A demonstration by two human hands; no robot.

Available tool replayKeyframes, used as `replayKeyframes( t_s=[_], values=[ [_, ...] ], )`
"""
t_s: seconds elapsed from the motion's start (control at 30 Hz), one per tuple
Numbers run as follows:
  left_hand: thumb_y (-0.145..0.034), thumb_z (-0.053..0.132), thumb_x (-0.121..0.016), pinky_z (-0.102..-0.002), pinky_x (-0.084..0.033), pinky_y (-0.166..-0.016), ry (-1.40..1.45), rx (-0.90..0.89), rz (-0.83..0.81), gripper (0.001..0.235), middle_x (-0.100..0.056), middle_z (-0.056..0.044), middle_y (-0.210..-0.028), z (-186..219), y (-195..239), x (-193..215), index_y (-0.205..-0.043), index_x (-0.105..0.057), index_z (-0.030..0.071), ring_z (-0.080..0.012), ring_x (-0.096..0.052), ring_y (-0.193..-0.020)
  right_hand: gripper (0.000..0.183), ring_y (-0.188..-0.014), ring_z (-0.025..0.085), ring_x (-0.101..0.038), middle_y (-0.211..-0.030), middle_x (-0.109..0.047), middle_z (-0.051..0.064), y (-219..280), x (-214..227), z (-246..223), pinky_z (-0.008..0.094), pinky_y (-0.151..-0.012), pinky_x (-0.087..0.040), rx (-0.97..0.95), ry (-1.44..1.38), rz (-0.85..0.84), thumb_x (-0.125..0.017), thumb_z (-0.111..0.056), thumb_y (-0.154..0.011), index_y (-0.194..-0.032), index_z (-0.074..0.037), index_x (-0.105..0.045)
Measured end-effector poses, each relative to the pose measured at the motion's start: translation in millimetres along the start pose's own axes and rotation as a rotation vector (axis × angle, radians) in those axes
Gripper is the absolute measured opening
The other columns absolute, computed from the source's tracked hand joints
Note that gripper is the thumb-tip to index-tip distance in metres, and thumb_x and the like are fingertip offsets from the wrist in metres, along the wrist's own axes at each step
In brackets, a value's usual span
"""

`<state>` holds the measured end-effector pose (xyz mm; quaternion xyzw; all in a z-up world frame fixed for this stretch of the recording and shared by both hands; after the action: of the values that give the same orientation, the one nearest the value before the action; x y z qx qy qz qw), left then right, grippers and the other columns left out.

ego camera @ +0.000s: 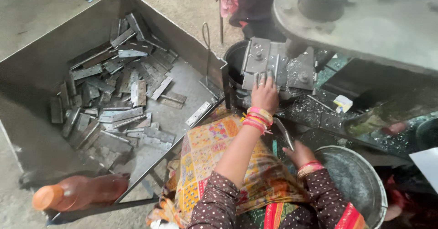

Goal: The person picks up a metal hinge from a bin, places it into a press machine, operates the machine with a lever, and then removes the hinge.

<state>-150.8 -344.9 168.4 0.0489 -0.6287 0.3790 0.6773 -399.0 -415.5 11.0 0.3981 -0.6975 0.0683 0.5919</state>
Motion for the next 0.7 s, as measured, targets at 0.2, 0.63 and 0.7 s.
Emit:
replayKeyframes(
  t_s=[0.2,0.63,0.7],
  values=[
    [-0.089,0.023,-0.06,-0.053,-0.031,-0.118,0.054,0.033,-0.026,0.039,-0.055,-0.014,-0.145,4.5,-35.2,-16.3,-0.12,-0.071,0.002,-0.0323,-0.049,-0.14,0.062,-0.095,0.043,-0.074,-0.103,-0.075,0.024,-26.8,68.7,-28.0,0.05,-0.084,-0.058,0.076,0.192,-0.042,-0.07,-0.06,-0.088,-0.107,-0.001,-0.069],
    [-0.088,0.022,-0.054,-0.054,-0.021,-0.122,-0.08,-0.037,-0.024,0.04,-0.053,-0.011,-0.15,-2.8,-29.3,-11.0,-0.121,-0.071,0.007,-0.0267,-0.046,-0.14,0.062,-0.086,0.039,-0.078,-0.094,-0.076,0.023,-17.0,58.6,-28.6,0.048,-0.079,-0.061,-0.016,0.033,-0.125,-0.073,-0.055,-0.087,-0.112,0.002,-0.064],
    [-0.09,0.021,-0.053,-0.055,-0.02,-0.123,-0.067,-0.013,-0.019,0.039,-0.053,-0.009,-0.149,-7.4,-46.2,-15.7,-0.122,-0.072,0.008,-0.0265,-0.046,-0.142,0.061,-0.088,0.041,-0.075,-0.096,-0.075,0.023,-19.2,71.6,-31.5,0.048,-0.081,-0.058,0.042,0.095,-0.07,-0.074,-0.057,-0.085,-0.104,0.001,-0.068]
  ],
)
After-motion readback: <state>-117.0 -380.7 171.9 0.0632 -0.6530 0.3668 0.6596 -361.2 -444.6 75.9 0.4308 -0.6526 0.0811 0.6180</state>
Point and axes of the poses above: each hand's wrist, its own y-axis away from the middle knuckle, its own x-axis out of the back of the hand, z = x × y, the point moved 1 cm from there along -y, towards the middle knuckle
